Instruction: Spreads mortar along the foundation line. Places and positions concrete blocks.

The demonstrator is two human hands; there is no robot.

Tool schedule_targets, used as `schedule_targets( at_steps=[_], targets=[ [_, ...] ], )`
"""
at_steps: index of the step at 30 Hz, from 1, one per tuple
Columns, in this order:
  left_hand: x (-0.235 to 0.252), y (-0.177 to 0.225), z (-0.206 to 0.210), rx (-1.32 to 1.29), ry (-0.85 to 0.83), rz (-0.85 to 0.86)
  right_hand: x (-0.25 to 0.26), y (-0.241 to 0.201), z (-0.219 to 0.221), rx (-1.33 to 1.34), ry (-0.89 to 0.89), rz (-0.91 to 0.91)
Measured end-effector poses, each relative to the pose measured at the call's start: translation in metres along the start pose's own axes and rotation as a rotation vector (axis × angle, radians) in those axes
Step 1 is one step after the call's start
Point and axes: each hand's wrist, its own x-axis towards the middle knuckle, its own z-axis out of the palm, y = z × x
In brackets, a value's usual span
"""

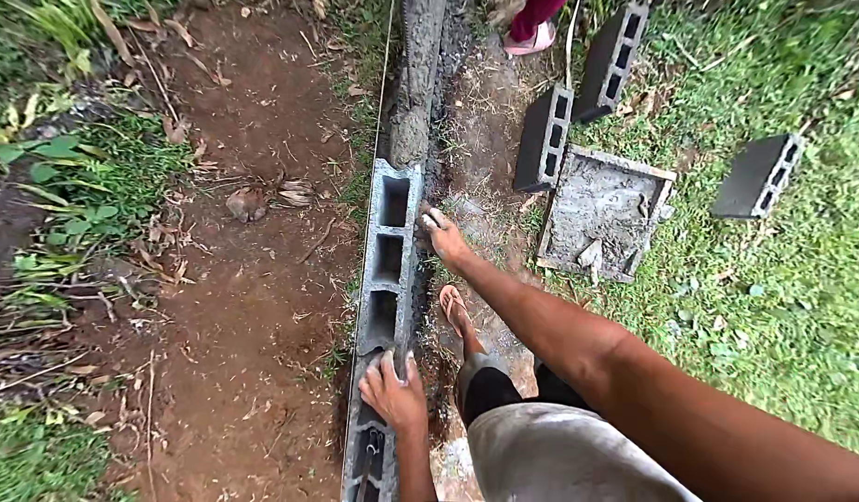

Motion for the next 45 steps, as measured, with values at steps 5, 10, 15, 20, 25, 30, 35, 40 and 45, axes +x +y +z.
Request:
schedule_targets(
  at_steps=[5, 10, 15, 20, 25, 30, 35, 40, 45],
  targets=[
    [0.011, -0.002, 0.002, 0.033, -0.012, 0.018, -0.035, 0.029, 0.016, -0.254, -0.011, -0.074],
    [0.014, -0.003, 0.000, 0.055, -0.019, 0.023, -0.047, 0.048, 0.014, -0.332, -0.081, -0.029],
    [0.019, -0.003, -0.001, 0.081, -0.029, 0.028, -0.019, 0.086, -0.020, -0.092, 0.094, 0.196],
    [0.021, -0.002, -0.013, 0.118, -0.090, 0.027, 0.044, 0.092, -0.045, 0.140, 0.298, 0.311],
    [0.058, 0.027, -0.042, 0.111, -0.082, 0.006, 0.103, 0.076, -0.048, 0.174, 0.325, 0.374],
    [0.150, 0.063, -0.045, -0.054, -0.201, -0.065, 0.151, 0.084, -0.028, 0.182, 0.318, 0.440],
    [0.209, 0.079, -0.025, -0.227, -0.388, -0.137, 0.184, 0.082, -0.014, 0.375, 0.378, 0.616],
    [0.230, 0.093, -0.008, -0.075, -0.472, -0.206, 0.203, 0.071, -0.006, 0.332, 0.379, 0.707],
    [0.238, 0.087, 0.007, -0.030, -0.493, -0.170, 0.203, 0.060, 0.006, 0.361, 0.348, 0.732]
  ],
)
